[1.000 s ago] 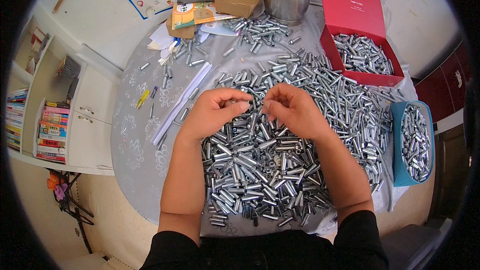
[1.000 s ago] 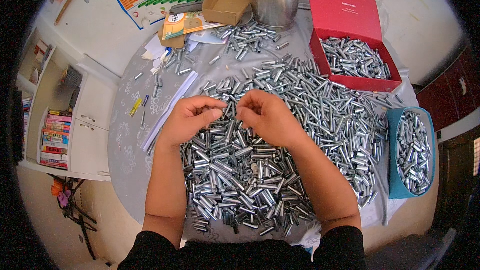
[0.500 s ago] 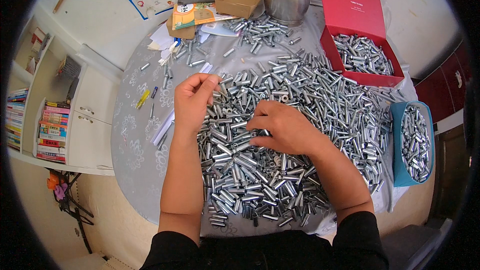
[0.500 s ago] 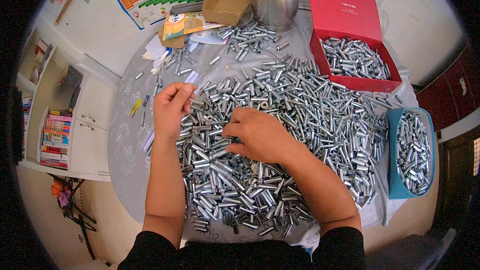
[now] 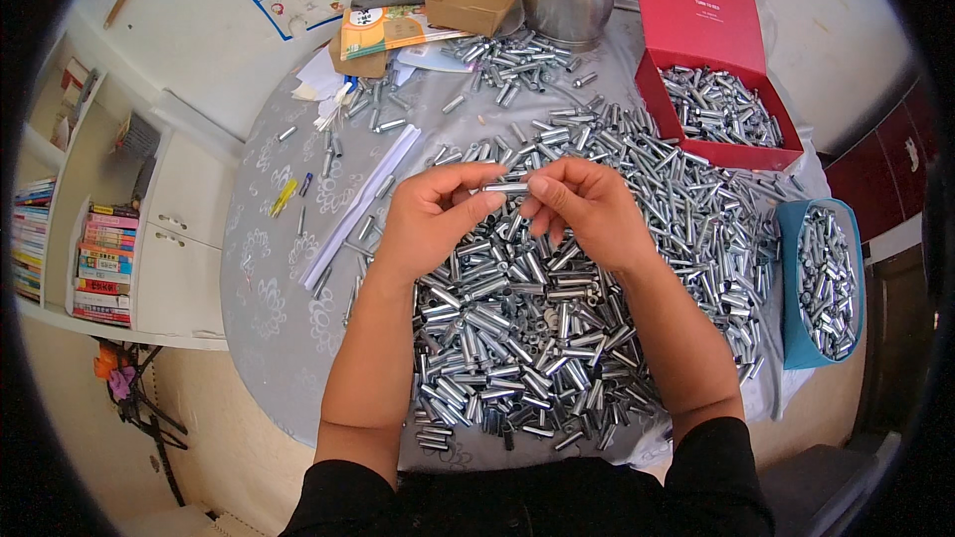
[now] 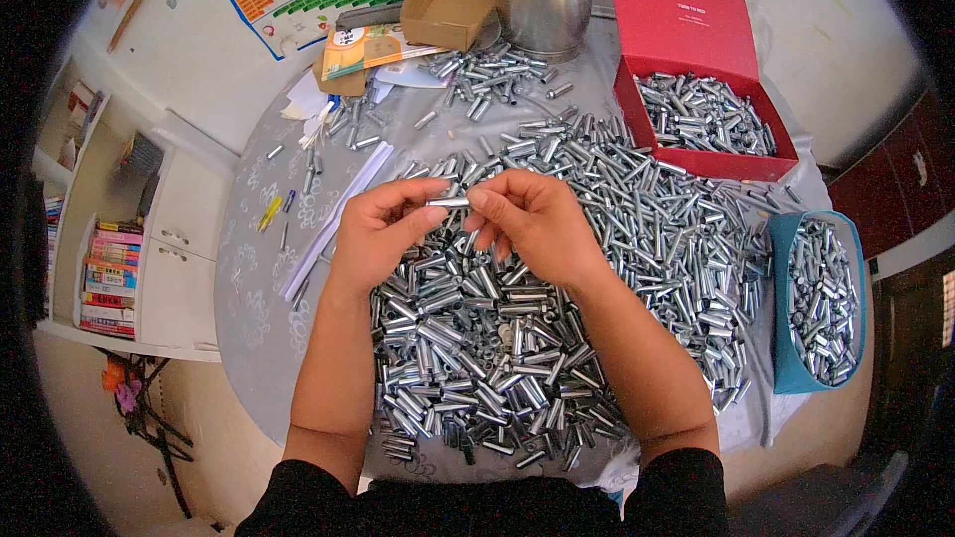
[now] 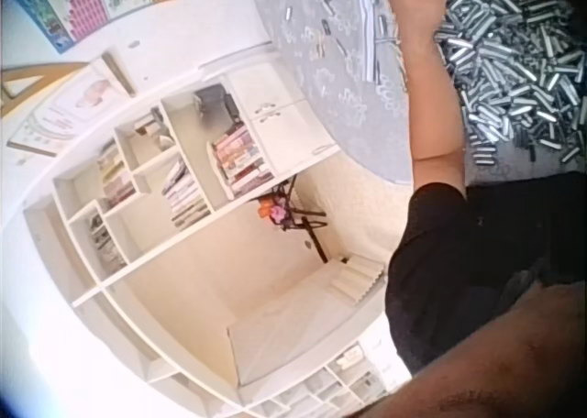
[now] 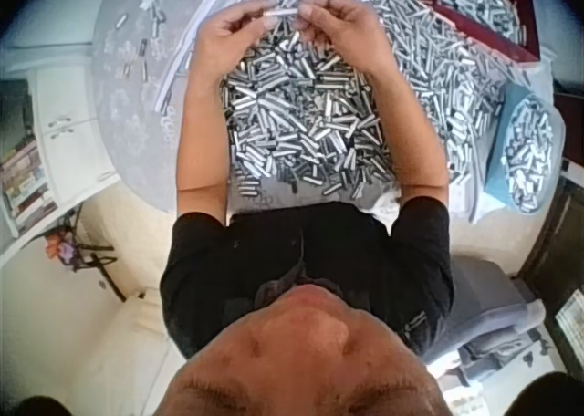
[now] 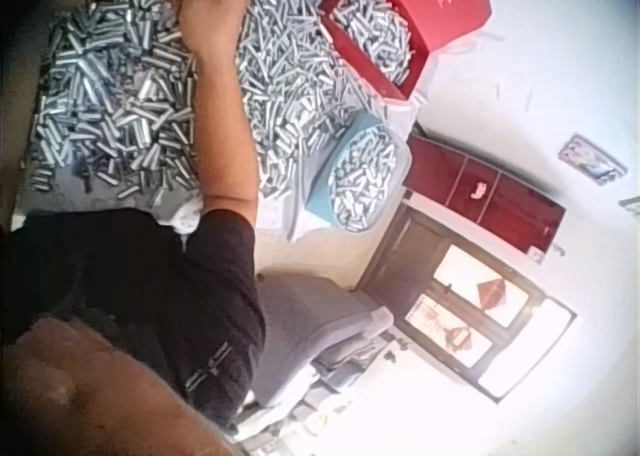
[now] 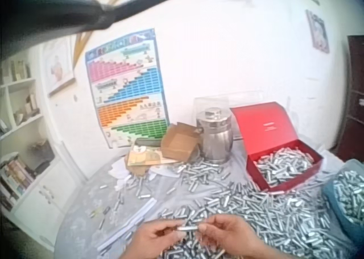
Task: The person repeatedly picks up small cylindrical metal parts from a large pile on a table and joins them together by hand. They then place the assembled pairs back onto the pile. The process is repetitive and involves handling the parts one at a time.
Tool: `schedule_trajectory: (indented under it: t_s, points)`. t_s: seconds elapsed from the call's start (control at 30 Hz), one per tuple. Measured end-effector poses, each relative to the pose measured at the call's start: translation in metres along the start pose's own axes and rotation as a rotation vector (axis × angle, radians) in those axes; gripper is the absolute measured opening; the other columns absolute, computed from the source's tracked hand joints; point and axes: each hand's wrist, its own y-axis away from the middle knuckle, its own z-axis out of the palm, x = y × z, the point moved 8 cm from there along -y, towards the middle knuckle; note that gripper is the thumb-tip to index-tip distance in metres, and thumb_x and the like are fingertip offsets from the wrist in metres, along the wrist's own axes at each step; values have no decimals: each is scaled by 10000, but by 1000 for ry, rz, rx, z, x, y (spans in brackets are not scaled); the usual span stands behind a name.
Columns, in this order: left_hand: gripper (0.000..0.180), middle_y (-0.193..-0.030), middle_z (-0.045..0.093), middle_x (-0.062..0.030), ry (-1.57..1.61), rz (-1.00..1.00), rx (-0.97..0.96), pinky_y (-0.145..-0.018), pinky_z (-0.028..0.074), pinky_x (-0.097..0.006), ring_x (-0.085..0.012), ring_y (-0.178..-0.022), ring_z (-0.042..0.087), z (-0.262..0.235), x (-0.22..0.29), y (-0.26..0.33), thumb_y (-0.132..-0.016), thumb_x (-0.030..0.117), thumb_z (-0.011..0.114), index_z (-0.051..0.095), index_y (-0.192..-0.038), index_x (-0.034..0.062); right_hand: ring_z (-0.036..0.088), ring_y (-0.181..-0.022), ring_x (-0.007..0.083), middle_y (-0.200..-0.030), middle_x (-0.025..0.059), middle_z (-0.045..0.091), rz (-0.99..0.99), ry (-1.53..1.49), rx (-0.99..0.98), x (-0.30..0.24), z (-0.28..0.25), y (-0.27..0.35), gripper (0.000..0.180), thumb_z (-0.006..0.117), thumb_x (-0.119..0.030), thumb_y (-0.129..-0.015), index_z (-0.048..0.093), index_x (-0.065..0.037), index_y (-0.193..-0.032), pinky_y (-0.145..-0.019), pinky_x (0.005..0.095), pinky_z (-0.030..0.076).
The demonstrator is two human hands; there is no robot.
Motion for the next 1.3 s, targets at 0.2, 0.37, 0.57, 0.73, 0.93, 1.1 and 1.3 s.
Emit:
schedule_trajectory:
  t_s: [0.2, 0.37, 0.57, 0.73, 0.93, 1.1, 1.3]
  points:
    - [167, -719, 650, -20, 43, -21, 39, -484, 419, -180, -48, -547, 538, 1, -1, 0, -876, 80, 686, 704, -1014, -13, 580, -648, 78, -784, 19, 639, -153, 12, 21, -6, -1, 2, 173, 618, -139, -948, 654, 0, -1043, -565, 210, 474]
    - [164, -714, 656, -46, 117, -81, 47, -484, 441, -189, -70, -544, 557, -2, -6, 1, -902, 110, 664, 698, -998, -19, 557, -698, 57, -831, 4, 632, -316, 140, 90, -21, 5, 7, 197, 671, -84, -900, 653, -19, -1084, -614, 200, 453]
    - [173, -722, 662, -57, 102, -62, 45, -482, 441, -191, -75, -544, 559, -3, -6, -2, -908, 118, 659, 696, -1009, -16, 550, -726, 52, -876, -1, 635, -100, 154, 32, -1, -4, 1, 234, 693, -73, -881, 645, -13, -1101, -640, 206, 456]
    - [183, -740, 673, -47, 107, -63, 36, -495, 435, -188, -60, -556, 547, -3, -9, -1, -908, 129, 662, 700, -1028, -4, 577, -691, 67, -862, 11, 643, -146, 111, 31, -5, 0, 0, 226, 643, -149, -929, 637, -21, -1115, -596, 208, 468]
    - [176, -749, 673, -53, 113, -62, 42, -496, 438, -190, -66, -558, 550, -3, -9, -2, -905, 113, 662, 696, -1028, -8, 557, -683, 62, -826, -5, 636, -133, 101, 61, -3, -2, -1, 190, 683, -75, -888, 648, -12, -1064, -626, 208, 463]
    - [173, -755, 669, -61, 119, -52, 18, -510, 446, -195, -81, -569, 563, 1, -5, -2, -908, 103, 653, 684, -1033, -12, 568, -686, 62, -826, 3, 643, -112, 70, 13, 2, -2, -3, 195, 684, -77, -887, 647, -17, -1068, -627, 203, 467]
    - [173, -788, 688, -60, 128, -24, 32, -514, 437, -191, -57, -576, 546, 1, -6, -2, -914, 105, 651, 680, -1045, -6, 571, -684, 53, -821, -4, 644, 46, 161, 26, 5, -4, -1, 194, 683, -88, -892, 643, -17, -1068, -608, 198, 465]
